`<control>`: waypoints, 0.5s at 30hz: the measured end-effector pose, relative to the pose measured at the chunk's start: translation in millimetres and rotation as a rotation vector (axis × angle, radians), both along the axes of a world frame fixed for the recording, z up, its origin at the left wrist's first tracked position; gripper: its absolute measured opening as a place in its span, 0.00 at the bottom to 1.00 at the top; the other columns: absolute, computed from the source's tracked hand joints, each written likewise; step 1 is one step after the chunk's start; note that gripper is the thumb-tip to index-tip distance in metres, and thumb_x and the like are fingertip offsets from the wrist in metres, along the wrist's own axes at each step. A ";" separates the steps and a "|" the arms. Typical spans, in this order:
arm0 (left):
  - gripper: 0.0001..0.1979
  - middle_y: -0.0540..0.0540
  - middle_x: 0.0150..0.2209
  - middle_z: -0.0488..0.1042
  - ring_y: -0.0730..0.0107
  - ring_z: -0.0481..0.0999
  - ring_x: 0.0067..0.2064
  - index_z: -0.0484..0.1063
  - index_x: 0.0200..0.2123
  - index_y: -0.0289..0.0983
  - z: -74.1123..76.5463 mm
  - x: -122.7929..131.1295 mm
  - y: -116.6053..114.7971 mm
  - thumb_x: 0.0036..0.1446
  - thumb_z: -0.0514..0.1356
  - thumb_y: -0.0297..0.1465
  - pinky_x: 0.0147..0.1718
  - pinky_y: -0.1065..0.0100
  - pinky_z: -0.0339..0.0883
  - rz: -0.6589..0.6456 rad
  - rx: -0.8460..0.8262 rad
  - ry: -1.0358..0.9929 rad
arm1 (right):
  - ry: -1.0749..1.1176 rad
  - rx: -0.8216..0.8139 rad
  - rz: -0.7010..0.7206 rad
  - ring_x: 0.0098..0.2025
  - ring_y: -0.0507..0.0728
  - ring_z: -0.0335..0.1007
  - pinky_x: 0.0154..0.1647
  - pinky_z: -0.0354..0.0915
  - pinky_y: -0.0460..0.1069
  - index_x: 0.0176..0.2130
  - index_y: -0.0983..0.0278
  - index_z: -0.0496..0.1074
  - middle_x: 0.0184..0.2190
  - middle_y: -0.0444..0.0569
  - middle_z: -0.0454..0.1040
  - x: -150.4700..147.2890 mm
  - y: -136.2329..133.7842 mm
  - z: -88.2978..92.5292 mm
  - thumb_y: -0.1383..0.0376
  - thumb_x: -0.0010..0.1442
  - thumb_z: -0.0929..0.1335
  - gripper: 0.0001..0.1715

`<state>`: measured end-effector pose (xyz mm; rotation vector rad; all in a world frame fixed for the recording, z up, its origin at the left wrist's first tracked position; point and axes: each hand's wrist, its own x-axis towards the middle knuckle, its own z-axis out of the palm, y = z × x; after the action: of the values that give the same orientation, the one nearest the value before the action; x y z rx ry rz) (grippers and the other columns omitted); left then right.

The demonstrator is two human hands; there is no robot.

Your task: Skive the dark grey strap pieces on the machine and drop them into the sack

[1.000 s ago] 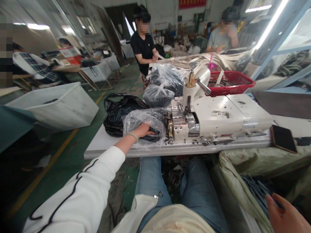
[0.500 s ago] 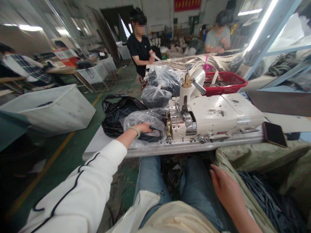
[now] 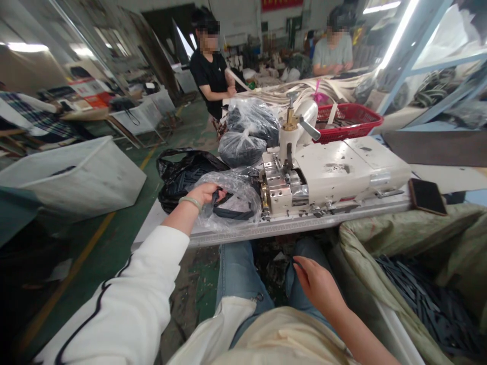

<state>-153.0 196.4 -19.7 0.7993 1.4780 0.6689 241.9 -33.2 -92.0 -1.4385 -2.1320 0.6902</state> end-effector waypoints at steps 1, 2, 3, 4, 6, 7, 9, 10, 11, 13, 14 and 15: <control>0.18 0.40 0.51 0.71 0.60 0.74 0.47 0.68 0.52 0.36 2.3 2.0 -0.9 0.61 0.59 0.36 0.43 0.54 0.72 0.017 -0.029 -0.066 | 0.007 -0.005 -0.005 0.40 0.62 0.78 0.41 0.74 0.56 0.47 0.62 0.74 0.41 0.55 0.79 0.9 -1.6 0.4 0.57 0.65 0.60 0.20; 0.17 0.41 0.50 0.72 0.61 0.74 0.45 0.68 0.52 0.36 4.3 4.2 -4.2 0.61 0.59 0.36 0.41 0.56 0.73 0.031 -0.055 -0.129 | 0.012 -0.009 -0.009 0.39 0.62 0.78 0.41 0.74 0.56 0.47 0.62 0.75 0.41 0.55 0.79 1.7 -3.1 1.1 0.57 0.65 0.60 0.20; 0.16 0.42 0.47 0.72 0.64 0.75 0.42 0.69 0.50 0.35 6.0 6.3 -10.4 0.61 0.59 0.35 0.37 0.59 0.73 0.044 -0.077 -0.190 | 0.018 -0.011 -0.013 0.39 0.62 0.78 0.41 0.74 0.56 0.47 0.62 0.75 0.41 0.55 0.79 2.5 -4.4 1.8 0.57 0.65 0.60 0.20; 0.14 0.43 0.43 0.73 0.68 0.75 0.37 0.69 0.48 0.34 7.3 8.3 -19.6 0.62 0.58 0.34 0.32 0.64 0.73 0.055 -0.093 -0.249 | 0.024 -0.015 -0.017 0.39 0.62 0.78 0.41 0.74 0.56 0.46 0.62 0.75 0.40 0.55 0.79 3.5 -5.6 2.4 0.57 0.65 0.61 0.20; 0.07 0.47 0.31 0.70 0.77 0.68 0.24 0.70 0.43 0.31 8.7 11.8 -46.7 0.61 0.57 0.26 0.19 0.75 0.65 0.079 -0.103 -0.362 | 0.040 -0.029 -0.027 0.39 0.63 0.78 0.41 0.74 0.56 0.46 0.62 0.76 0.40 0.55 0.79 5.9 -7.5 2.6 0.57 0.64 0.61 0.20; 0.06 0.49 0.26 0.66 0.80 0.63 0.20 0.69 0.40 0.30 8.9 13.4 -63.6 0.59 0.56 0.22 0.15 0.79 0.59 0.093 -0.095 -0.415 | 0.049 -0.041 -0.030 0.39 0.63 0.78 0.42 0.74 0.56 0.45 0.62 0.76 0.39 0.56 0.79 6.9 -7.9 2.1 0.56 0.64 0.61 0.19; 0.05 0.52 0.23 0.61 0.84 0.58 0.17 0.69 0.37 0.30 8.5 16.7 -99.9 0.57 0.55 0.20 0.12 0.83 0.53 0.131 -0.065 -0.499 | 0.077 -0.080 -0.027 0.39 0.63 0.78 0.42 0.73 0.57 0.45 0.61 0.76 0.39 0.56 0.79 6.1 -6.8 0.4 0.56 0.64 0.61 0.19; 0.04 0.52 0.23 0.60 0.85 0.57 0.17 0.69 0.36 0.30 8.1 18.8 -117.5 0.57 0.56 0.20 0.12 0.84 0.51 0.152 -0.045 -0.532 | 0.100 -0.109 -0.017 0.39 0.63 0.78 0.42 0.73 0.57 0.45 0.62 0.76 0.39 0.56 0.79 3.2 -4.8 -0.2 0.56 0.64 0.61 0.19; 0.04 0.52 0.23 0.60 0.85 0.57 0.18 0.69 0.36 0.31 7.7 21.3 -133.7 0.56 0.57 0.21 0.12 0.85 0.50 0.169 -0.028 -0.559 | 0.134 -0.146 0.000 0.38 0.63 0.77 0.41 0.73 0.57 0.45 0.62 0.75 0.38 0.56 0.79 -2.0 -1.6 -0.2 0.56 0.64 0.61 0.19; 0.07 0.53 0.23 0.60 0.85 0.57 0.18 0.69 0.38 0.31 6.9 28.1 -159.7 0.54 0.60 0.22 0.12 0.86 0.49 0.189 -0.002 -0.600 | 0.252 -0.248 0.045 0.36 0.62 0.78 0.37 0.73 0.56 0.44 0.63 0.75 0.37 0.56 0.79 -20.7 9.7 2.5 0.55 0.64 0.62 0.19; 0.10 0.54 0.23 0.59 0.85 0.57 0.18 0.69 0.39 0.32 6.7 32.5 -169.1 0.52 0.62 0.23 0.12 0.86 0.48 0.195 0.010 -0.614 | 0.336 -0.310 0.062 0.34 0.61 0.77 0.35 0.73 0.55 0.44 0.63 0.75 0.36 0.55 0.79 -34.3 17.8 5.7 0.54 0.63 0.63 0.20; 0.12 0.54 0.22 0.59 0.85 0.57 0.18 0.69 0.41 0.32 6.7 37.4 -176.3 0.51 0.63 0.23 0.13 0.86 0.48 0.199 0.021 -0.623 | 0.434 -0.376 0.066 0.32 0.59 0.77 0.33 0.73 0.54 0.43 0.64 0.75 0.35 0.54 0.79 -50.1 27.3 10.3 0.53 0.62 0.64 0.20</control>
<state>-115.6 20.1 -13.0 0.4014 0.9834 0.9798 191.9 -5.9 -81.6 -1.2498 -1.7762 1.3500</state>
